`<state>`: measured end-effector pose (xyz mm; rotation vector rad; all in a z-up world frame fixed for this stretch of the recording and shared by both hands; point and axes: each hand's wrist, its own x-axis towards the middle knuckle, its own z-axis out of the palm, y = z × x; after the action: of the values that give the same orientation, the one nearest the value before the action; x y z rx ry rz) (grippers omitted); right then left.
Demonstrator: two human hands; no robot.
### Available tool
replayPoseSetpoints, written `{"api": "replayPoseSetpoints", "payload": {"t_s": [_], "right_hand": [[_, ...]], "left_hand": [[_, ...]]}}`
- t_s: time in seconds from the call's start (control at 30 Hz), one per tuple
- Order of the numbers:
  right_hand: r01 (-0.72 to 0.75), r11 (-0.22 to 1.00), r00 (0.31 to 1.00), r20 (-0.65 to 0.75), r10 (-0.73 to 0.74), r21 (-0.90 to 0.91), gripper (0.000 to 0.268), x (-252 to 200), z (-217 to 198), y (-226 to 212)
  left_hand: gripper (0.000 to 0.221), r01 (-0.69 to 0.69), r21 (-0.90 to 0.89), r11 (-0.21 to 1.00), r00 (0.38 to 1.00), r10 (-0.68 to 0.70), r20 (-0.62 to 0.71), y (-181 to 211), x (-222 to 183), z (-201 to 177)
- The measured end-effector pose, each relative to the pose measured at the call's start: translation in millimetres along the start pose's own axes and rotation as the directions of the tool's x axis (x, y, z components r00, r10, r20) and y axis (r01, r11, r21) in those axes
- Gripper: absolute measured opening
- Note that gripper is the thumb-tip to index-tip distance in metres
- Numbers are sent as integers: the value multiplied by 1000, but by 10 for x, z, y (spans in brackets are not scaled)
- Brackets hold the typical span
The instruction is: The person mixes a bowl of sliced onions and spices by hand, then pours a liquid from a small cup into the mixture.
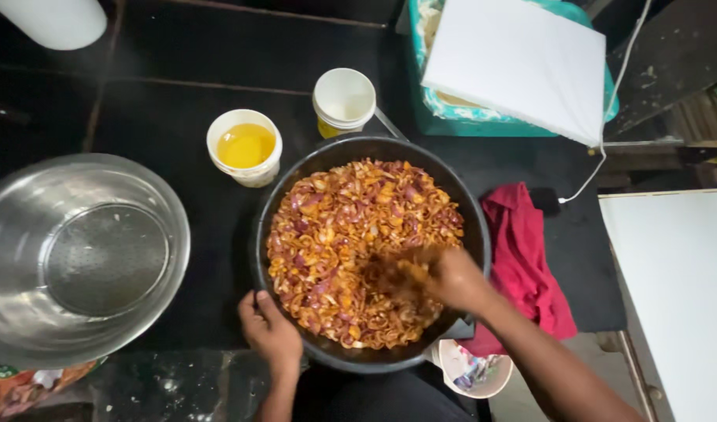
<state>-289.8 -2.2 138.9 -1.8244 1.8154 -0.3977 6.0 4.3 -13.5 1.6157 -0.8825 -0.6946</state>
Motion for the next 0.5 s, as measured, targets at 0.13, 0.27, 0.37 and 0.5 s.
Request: {"api": "replayPoseSetpoints", "payload": {"t_s": [0.13,0.27,0.37,0.5], "right_hand": [[331,911,919,-304,-251,246,20,145,-374,-249],[66,996,992,-114,-58,66,31,107,-131,-389],[72,980,978,-208,-32,187,26,23,-38,-372],[-318,948,925,-213,313,12,26,-165,96,-296]], "left_hand": [[35,18,4,1000,1000,-18,-18,-5,27,10],[42,174,-36,984,984,-175,-31,-295,-116,7],[48,207,-35,978,978,-206,29,-410,-236,-35],[51,142,-65,988,957,-121,265,-217,-2,-284]]}}
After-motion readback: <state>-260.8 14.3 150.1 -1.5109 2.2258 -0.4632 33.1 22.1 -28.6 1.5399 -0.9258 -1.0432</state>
